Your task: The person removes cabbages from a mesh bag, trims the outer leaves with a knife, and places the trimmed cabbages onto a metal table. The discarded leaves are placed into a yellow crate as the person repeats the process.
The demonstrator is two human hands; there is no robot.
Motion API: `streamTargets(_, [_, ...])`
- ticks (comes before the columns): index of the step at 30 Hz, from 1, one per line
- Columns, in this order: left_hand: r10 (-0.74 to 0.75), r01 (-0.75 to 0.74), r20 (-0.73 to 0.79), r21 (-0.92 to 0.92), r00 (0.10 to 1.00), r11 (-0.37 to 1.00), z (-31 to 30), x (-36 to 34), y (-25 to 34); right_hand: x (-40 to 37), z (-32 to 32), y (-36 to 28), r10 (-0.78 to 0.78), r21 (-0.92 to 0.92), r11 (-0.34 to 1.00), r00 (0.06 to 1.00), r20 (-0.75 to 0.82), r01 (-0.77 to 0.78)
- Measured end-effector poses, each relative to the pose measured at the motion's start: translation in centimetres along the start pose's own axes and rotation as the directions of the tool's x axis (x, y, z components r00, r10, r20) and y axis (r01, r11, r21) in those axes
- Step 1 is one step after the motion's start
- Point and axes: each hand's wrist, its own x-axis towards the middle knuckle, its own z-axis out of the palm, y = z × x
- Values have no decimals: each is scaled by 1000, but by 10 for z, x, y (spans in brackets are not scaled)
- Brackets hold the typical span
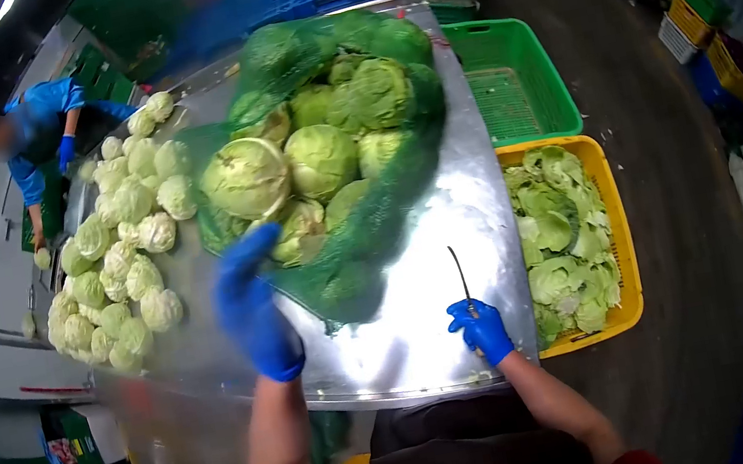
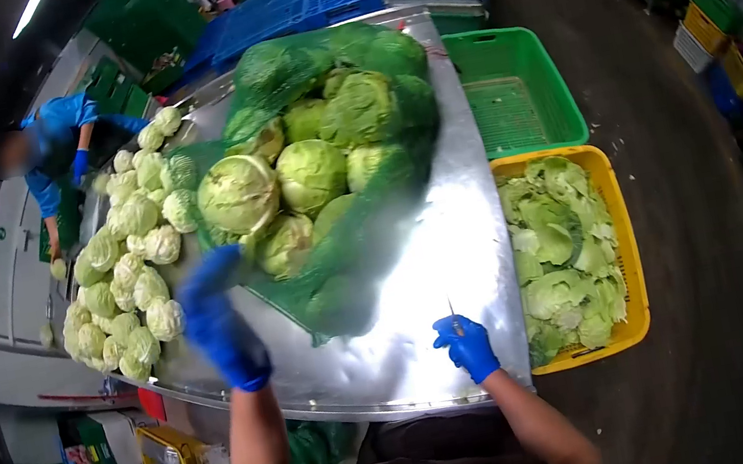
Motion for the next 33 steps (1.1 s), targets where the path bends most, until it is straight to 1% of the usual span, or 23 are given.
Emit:
streamTargets(1, [-344, 344, -15, 89, 939, 935, -11, -20, -14, 3, 3, 2, -36, -27, 999, 999, -25, 35])
streamTargets(2, [-452, 453, -23, 76, 892, 888, -27, -45, -49, 4, 4, 6, -29, -48, 998, 999, -46, 26])
streamTargets(3, [-516, 517, -69, 7, 854, 856, -39, -62, -73, 5, 4, 8, -30, -69, 997, 997, -71, 25])
streamTargets(5, [-474, 483, -106, 100, 874, 870, -65, -67, -99, 2, -2, 17, 7, -101, 995, 993, -119, -19])
streamTargets(6, [-490, 499, -155, 27, 858, 866, -74, -56, -106, 3, -5, 19, -17, -64, 998, 997, -75, 12])
streamTargets(7, [-510, 512, -203, -47, 836, 858, -81, -40, -111, 3, -5, 22, -32, -70, 997, 996, -80, 26])
streamTargets(8, [-532, 535, -210, -48, 820, 844, -89, -22, -112, 7, -6, 25, -53, -76, 996, 995, -85, 47])
streamTargets(9, [-463, 471, -209, -16, 861, 882, -100, -11, -128, 8, -6, 27, -77, -82, 994, 993, -90, 70])
streamTargets(13, [-512, 517, -178, -21, 841, 856, -111, 22, -155, 3, 3, 18, -52, -85, 996, 988, -148, 40])
streamTargets(14, [-520, 525, -164, -10, 839, 851, -112, 29, -163, -4, 11, 9, -64, -109, 993, 983, -172, 46])
streamTargets(15, [-520, 528, -175, -1, 836, 849, -113, 35, -172, -1, 15, 8, -97, -79, 993, 985, -141, 87])
streamTargets(18, [-527, 537, -197, -5, 826, 844, -108, 50, -187, -4, 66, -44, -335, -159, 935, 938, -92, 318])
streamTargets(19, [-519, 530, -202, 3, 831, 848, -106, 56, -191, -7, 86, -71, -337, -144, 933, 941, -20, 331])
streamTargets(20, [-515, 528, -206, 12, 832, 849, -104, 59, -197, -11, 107, -102, -275, -120, 954, 961, 18, 275])
streamTargets(21, [-505, 521, -213, 21, 836, 853, -103, 64, -203, -6, 125, -118, -328, -86, 939, 941, 79, 334])
streamTargets(22, [-494, 517, -222, 57, 841, 854, -104, 67, -217, 4, 141, -129, -333, -39, 940, 936, 111, 339])
streamTargets(23, [-487, 513, -210, 91, 848, 854, -104, 69, -221, 9, 157, -143, -317, 6, 947, 934, 163, 320])
streamTargets(25, [-461, 490, -185, 158, 868, 858, -102, 83, -226, 36, 181, -152, -349, 88, 937, 909, 226, 338])
streamTargets(28, [-588, 597, -105, 173, 802, 783, -108, 100, -237, 65, 214, -163, -246, 138, 965, 956, 162, 225])
streamTargets(29, [-626, 629, -84, 190, 776, 754, -111, 105, -244, 83, 220, -155, -252, 216, 952, 954, 161, 215])
streamTargets(30, [-636, 625, -33, 223, 771, 748, -109, 112, -235, 96, 227, -154, -203, 219, 960, 971, 126, 173])
streamTargets(31, [-690, 670, 20, 222, 723, 708, -111, 116, -239, 106, 234, -153, -150, 224, 966, 985, 89, 127])
streamTargets(33, [-704, 702, 109, 57, 702, 710, -109, 117, -238, 121, 243, -147, -135, 260, 959, 988, 79, 111])
